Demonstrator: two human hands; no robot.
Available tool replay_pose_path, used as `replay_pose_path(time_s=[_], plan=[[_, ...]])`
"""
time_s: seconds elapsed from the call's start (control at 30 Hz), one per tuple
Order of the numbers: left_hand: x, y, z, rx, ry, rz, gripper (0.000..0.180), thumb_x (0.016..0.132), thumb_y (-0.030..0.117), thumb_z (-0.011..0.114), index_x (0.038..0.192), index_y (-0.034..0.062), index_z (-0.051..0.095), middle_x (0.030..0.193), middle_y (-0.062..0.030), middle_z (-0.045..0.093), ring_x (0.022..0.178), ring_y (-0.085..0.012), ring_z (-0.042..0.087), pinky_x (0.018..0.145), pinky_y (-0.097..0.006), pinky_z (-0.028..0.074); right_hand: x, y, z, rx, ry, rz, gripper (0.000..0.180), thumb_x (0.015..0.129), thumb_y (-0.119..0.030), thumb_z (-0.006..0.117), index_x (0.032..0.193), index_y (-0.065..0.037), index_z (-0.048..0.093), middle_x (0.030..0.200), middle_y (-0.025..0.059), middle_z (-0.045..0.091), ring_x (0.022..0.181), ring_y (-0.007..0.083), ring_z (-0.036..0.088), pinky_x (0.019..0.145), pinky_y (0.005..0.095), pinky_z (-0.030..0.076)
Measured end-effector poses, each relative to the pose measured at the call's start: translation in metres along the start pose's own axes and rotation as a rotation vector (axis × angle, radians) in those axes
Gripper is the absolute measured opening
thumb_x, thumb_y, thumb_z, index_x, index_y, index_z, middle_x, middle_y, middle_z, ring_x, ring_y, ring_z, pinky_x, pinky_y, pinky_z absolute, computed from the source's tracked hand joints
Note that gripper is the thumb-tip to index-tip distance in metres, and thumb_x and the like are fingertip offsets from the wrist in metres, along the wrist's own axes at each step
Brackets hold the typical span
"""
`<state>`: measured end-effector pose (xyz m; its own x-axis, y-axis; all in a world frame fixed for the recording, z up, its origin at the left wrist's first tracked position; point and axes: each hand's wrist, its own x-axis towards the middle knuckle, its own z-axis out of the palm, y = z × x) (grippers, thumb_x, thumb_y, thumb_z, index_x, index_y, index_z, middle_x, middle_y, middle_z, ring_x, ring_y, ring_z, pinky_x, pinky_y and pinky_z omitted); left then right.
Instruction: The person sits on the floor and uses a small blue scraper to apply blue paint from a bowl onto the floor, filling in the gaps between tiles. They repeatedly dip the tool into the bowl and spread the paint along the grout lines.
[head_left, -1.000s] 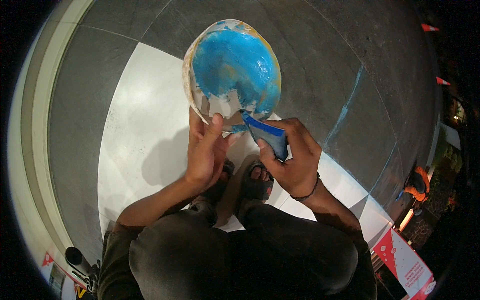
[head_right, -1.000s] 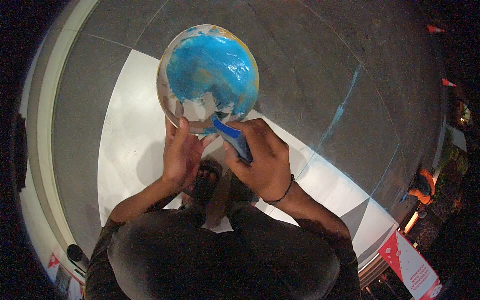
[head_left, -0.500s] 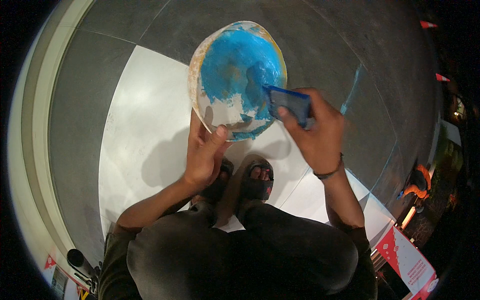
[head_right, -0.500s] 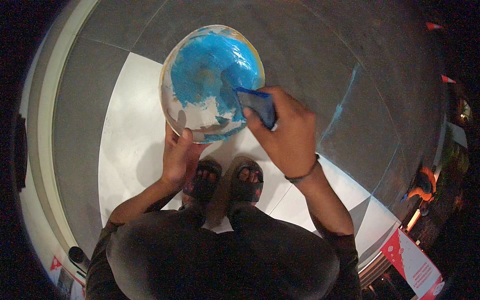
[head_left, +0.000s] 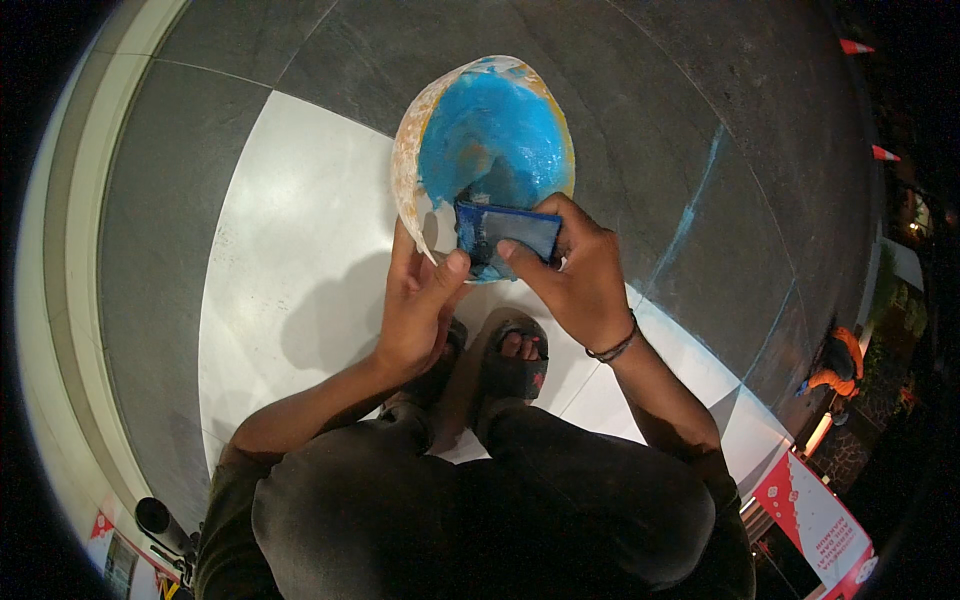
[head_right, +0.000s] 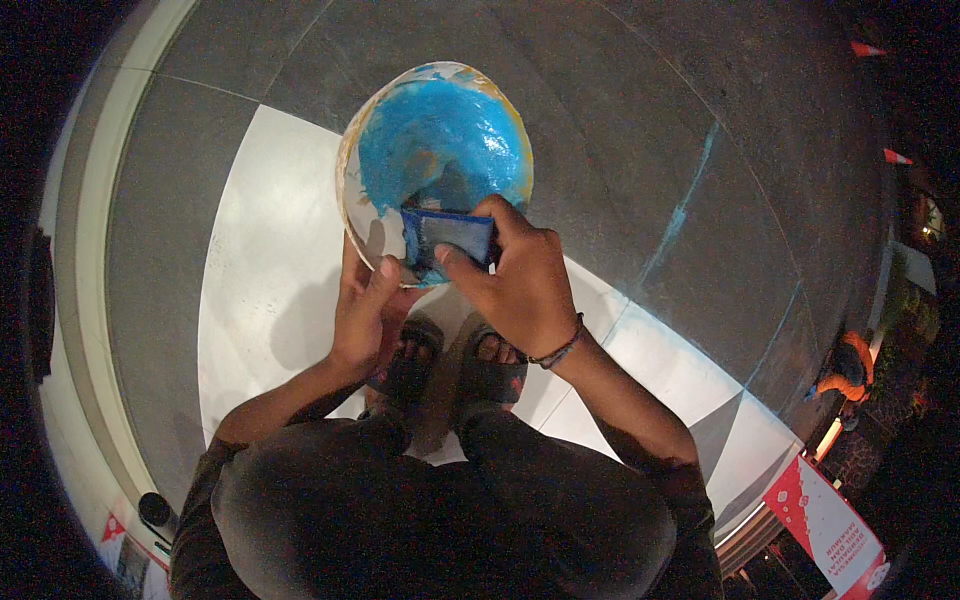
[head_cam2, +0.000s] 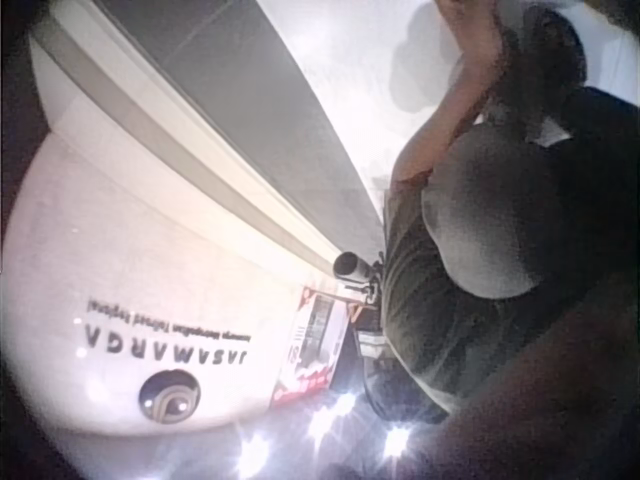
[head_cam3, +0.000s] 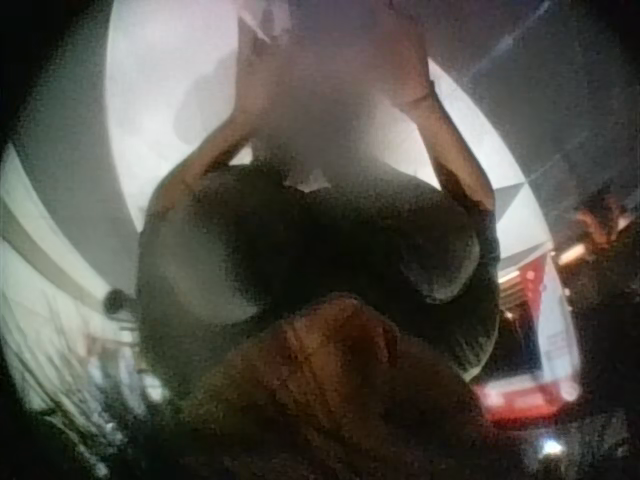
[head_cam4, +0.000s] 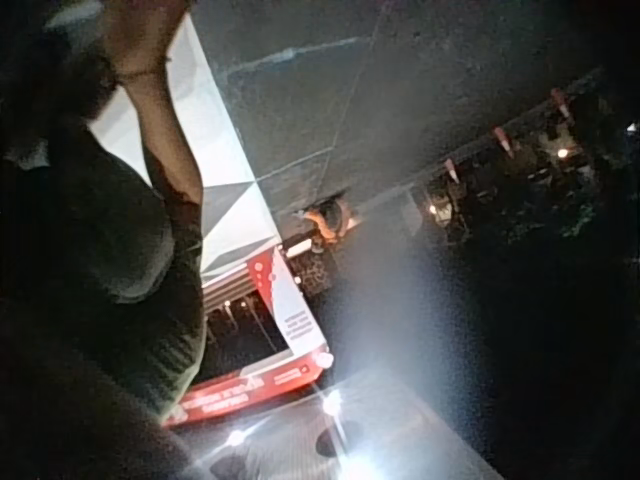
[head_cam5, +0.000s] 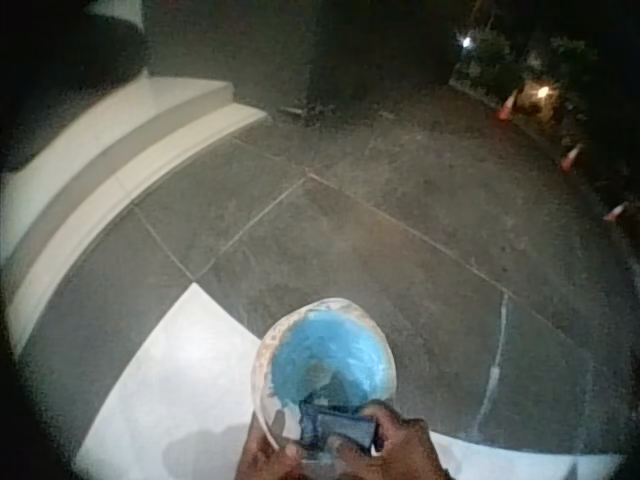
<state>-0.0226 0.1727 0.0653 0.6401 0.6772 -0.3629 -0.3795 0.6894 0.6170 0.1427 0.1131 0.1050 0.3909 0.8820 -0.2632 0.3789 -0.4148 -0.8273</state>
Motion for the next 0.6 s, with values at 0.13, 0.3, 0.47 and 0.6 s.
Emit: replay_pose_path(time_s=[0.13,0.3,0.47,0.6], plan=[[0.001,0.003,-0.003,0.035,0.017,-0.016,0.070,0.098,0.030,0.055,0.150,0.0139,0.012,0.144,-0.0138,0.037,0.130,-0.0282,0.045,0.105,-0.048,0.042,-0.007,-0.008,-0.010,-0.017,0.104,-0.130,0.027,0.081,-0.018,0.075,0.095,-0.002,0.058,0.079,0.0123,0.066,0.069,0.0208,0.064,0.064,0.0306,0.048],[0.004,0.011,0.000,-0.035,0.029,-0.020,0.070,0.098,0.036,0.053,0.151,0.0160,0.012,0.144,-0.0124,0.037,0.131,-0.0256,0.044,0.104,-0.043,0.046,-0.015,-0.003,-0.010,-0.017,0.169,-0.256,0.025,0.081,-0.014,0.075,0.098,-0.002,0.060,0.094,0.0150,0.067,0.085,0.0254,0.067,0.073,0.0338,0.049],[0.006,0.016,0.001,-0.110,-0.016,-0.035,0.066,0.101,0.039,0.046,0.151,0.0175,0.009,0.147,-0.0132,0.032,0.133,-0.0260,0.041,0.104,-0.043,0.046,-0.017,0.001,0.003,-0.214,0.219,-0.553,0.024,0.075,-0.010,0.073,0.098,-0.009,0.066,0.108,0.0062,0.069,0.090,0.0215,0.064,0.078,0.0347,0.046],[0.005,0.016,-0.004,-0.108,-0.006,-0.059,0.065,0.101,0.040,0.044,0.151,0.0182,0.007,0.148,-0.0135,0.031,0.134,-0.0267,0.040,0.105,-0.045,0.044,-0.028,0.009,0.009,-0.381,0.188,-0.668,0.038,0.064,-0.008,0.071,0.101,-0.015,0.071,0.116,-0.0035,0.067,0.093,0.0193,0.057,0.078,0.0340,0.043]])
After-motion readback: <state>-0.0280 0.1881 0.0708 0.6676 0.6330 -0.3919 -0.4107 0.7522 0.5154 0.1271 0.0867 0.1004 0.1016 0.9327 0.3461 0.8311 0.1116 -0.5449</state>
